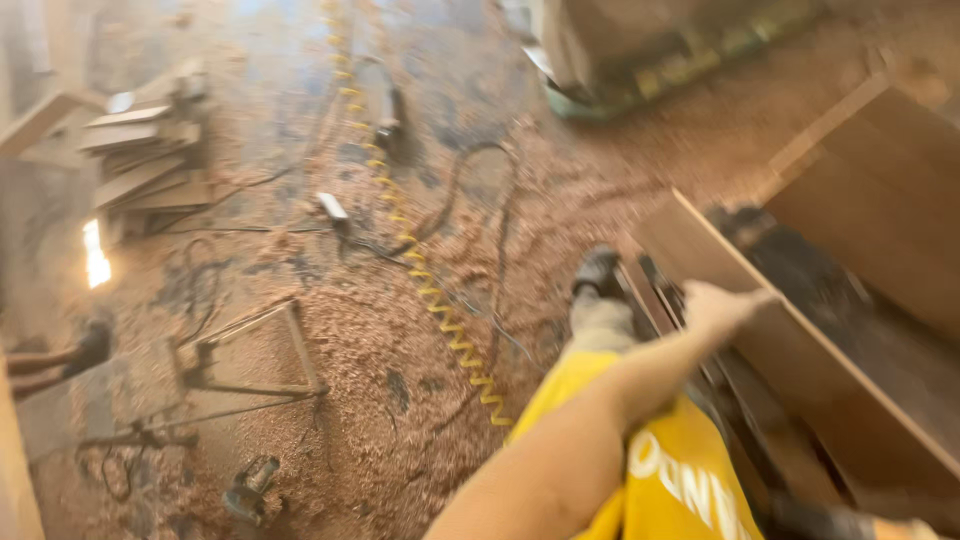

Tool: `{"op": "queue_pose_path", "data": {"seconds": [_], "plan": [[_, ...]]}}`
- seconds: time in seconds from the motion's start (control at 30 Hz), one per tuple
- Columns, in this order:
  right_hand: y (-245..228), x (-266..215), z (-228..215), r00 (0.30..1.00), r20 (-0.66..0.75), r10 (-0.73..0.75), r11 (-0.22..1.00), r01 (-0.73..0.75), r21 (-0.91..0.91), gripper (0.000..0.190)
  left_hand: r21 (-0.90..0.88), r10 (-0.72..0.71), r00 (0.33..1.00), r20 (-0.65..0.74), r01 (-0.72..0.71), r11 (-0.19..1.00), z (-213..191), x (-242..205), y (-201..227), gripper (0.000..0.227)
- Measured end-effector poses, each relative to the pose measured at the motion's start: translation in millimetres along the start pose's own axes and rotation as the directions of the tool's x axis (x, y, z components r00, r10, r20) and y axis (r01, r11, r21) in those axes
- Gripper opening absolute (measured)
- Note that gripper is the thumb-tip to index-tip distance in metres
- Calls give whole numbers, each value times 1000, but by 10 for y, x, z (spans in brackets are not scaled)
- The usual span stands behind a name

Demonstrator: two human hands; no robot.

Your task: The person uses an angle grinder with a sanding disc to smooth the surface and edges of several wooden planks on a workbench. They hold each plank with one hand while moving the tool along the wood, then flip and reposition the planks to continue sanding.

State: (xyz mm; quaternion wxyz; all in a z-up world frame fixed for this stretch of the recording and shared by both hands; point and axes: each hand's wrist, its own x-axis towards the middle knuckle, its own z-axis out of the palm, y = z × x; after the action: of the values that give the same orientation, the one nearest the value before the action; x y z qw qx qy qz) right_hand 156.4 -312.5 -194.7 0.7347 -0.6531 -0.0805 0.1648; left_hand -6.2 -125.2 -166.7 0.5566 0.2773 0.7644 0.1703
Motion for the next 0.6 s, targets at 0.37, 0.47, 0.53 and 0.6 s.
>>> {"op": "queue_pose_path", "data": {"seconds": [0.37,0.47,0.53,0.6], "plan": [[-1048,-385,-583,968,-133,-212,931,159,-328,87,644,587,484,649,-760,-84,-560,181,342,63],[-1176,-505,-344,970,-215,-112,941,34,-338,88,498,568,241,787,-792,-353,-650,466,706,110],[-1207,-567,-206,954,-268,-131,913,11,-408,90,413,517,180,837,-827,-381,-637,609,894,120],[-1141,-594,-64,942,-245,-230,848,70,-526,93,367,394,238,888,-882,-294,-583,712,946,112]]}}
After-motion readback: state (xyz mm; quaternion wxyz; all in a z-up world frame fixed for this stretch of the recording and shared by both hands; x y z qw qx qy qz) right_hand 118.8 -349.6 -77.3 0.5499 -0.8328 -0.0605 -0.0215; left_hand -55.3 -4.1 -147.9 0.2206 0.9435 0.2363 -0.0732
